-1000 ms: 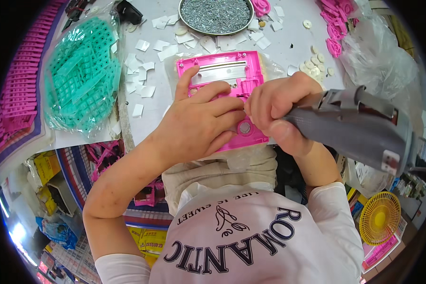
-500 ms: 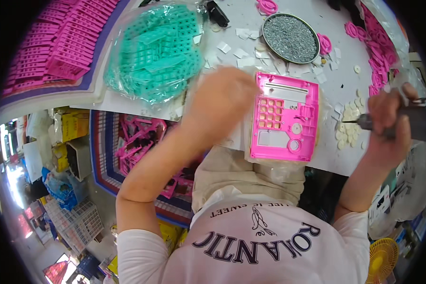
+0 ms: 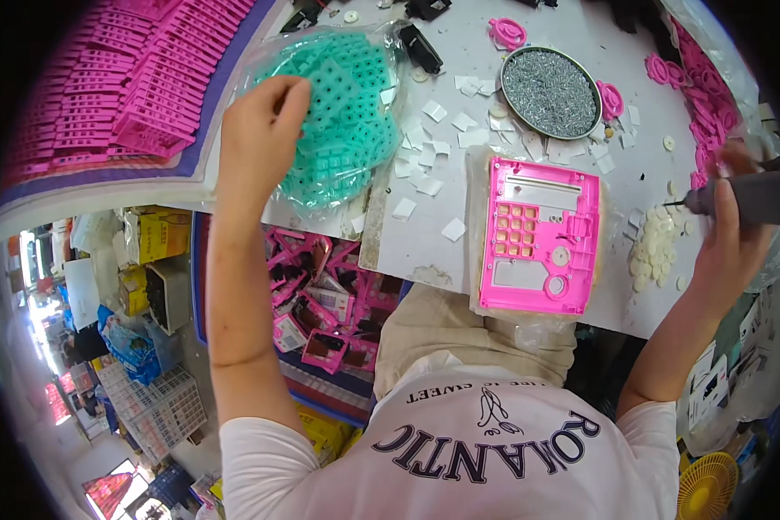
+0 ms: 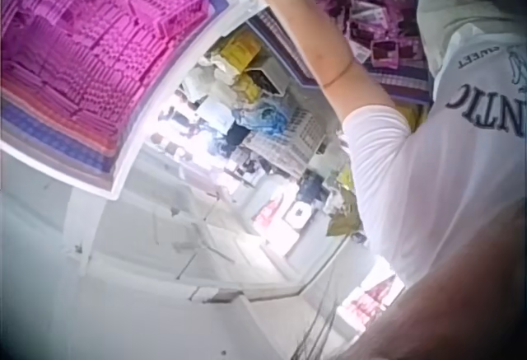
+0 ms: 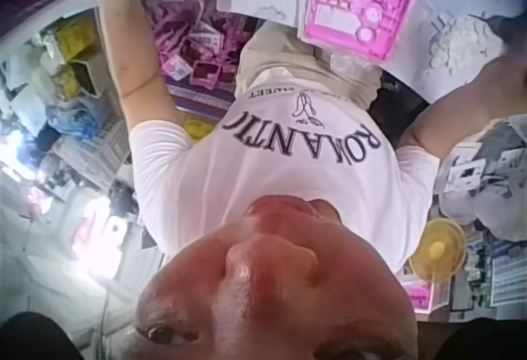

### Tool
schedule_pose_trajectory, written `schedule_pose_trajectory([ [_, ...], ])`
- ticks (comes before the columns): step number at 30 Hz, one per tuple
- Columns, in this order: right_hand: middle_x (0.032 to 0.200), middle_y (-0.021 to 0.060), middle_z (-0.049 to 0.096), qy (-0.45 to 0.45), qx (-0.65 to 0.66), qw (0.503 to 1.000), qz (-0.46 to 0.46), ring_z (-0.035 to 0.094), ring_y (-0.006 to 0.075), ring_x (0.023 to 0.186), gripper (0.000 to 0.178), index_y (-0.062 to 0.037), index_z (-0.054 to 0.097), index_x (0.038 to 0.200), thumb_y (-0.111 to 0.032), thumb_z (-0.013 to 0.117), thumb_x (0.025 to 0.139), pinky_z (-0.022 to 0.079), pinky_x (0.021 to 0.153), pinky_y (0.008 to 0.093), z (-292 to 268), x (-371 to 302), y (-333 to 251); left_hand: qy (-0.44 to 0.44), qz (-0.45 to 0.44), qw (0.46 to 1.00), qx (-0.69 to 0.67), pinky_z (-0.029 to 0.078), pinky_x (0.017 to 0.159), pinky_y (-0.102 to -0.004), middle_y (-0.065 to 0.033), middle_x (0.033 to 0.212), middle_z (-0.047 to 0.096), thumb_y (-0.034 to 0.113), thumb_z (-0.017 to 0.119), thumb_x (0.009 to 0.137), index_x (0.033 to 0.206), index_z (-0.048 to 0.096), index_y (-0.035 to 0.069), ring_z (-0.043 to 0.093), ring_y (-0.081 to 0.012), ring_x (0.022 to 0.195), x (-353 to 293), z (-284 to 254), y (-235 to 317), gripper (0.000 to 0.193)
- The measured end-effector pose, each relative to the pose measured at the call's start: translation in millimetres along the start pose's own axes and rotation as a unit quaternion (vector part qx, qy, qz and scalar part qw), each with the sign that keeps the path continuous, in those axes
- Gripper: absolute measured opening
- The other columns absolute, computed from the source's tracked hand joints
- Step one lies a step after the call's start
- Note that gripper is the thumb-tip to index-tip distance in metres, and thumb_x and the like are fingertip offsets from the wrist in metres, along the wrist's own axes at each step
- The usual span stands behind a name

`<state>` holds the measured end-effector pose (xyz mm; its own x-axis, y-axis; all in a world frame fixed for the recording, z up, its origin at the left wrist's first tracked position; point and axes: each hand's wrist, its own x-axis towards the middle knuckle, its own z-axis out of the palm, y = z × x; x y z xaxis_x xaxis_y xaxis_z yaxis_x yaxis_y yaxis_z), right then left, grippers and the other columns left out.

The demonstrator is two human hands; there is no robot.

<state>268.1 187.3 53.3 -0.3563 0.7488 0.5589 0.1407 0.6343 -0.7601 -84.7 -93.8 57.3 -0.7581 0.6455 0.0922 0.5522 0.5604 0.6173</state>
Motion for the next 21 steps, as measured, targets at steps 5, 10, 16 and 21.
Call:
schedule_pose_trajectory([
  [5,0.127,0.0183,0.06,0.036,0.081,0.975,-0.206,0.059,0.0232,0.111,0.062,0.0038,0.05,0.134,-0.005,0.078,0.08,0.05,0.09,0.0367,3,-34,-39,-0.004,-0.055,0.907,-0.418,0.061,0.067,-0.0316,-0.0081,0.102,0.071,0.015,0.052,0.105,0.112,0.067,-0.005,0.068,-0.0153,0.082,-48,39,46,0.026],
  [10,0.126,0.0083,0.061,-0.383,0.248,0.88,0.136,0.064,0.0205,0.092,0.065,-0.0071,0.059,0.133,-0.006,0.082,0.072,0.054,0.067,0.0301,64,-66,-54,0.017,0.396,0.901,-0.179,0.059,0.087,-0.0406,-0.0169,0.111,0.07,0.0,0.066,0.088,0.111,0.068,-0.003,0.07,-0.0307,0.102,-97,89,66,0.023],
  [16,0.111,0.0115,0.065,-0.301,0.076,0.934,-0.177,0.064,0.0299,0.088,0.06,-0.0065,0.064,0.122,-0.003,0.083,0.065,0.055,0.076,0.0377,62,-83,-48,-0.041,0.401,0.891,-0.209,0.056,0.092,-0.0439,-0.0205,0.121,0.065,-0.002,0.075,0.078,0.111,0.068,-0.004,0.066,-0.0376,0.11,-129,111,67,0.034],
  [21,0.107,0.0115,0.065,-0.35,0.083,0.924,-0.127,0.062,0.0315,0.09,0.063,-0.0067,0.064,0.122,-0.003,0.084,0.063,0.054,0.08,0.0412,48,-90,-61,-0.046,0.33,0.914,-0.231,0.055,0.088,-0.0374,-0.0176,0.117,0.066,-0.001,0.077,0.079,0.116,0.066,-0.003,0.067,-0.0316,0.102,-136,103,76,0.039],
])
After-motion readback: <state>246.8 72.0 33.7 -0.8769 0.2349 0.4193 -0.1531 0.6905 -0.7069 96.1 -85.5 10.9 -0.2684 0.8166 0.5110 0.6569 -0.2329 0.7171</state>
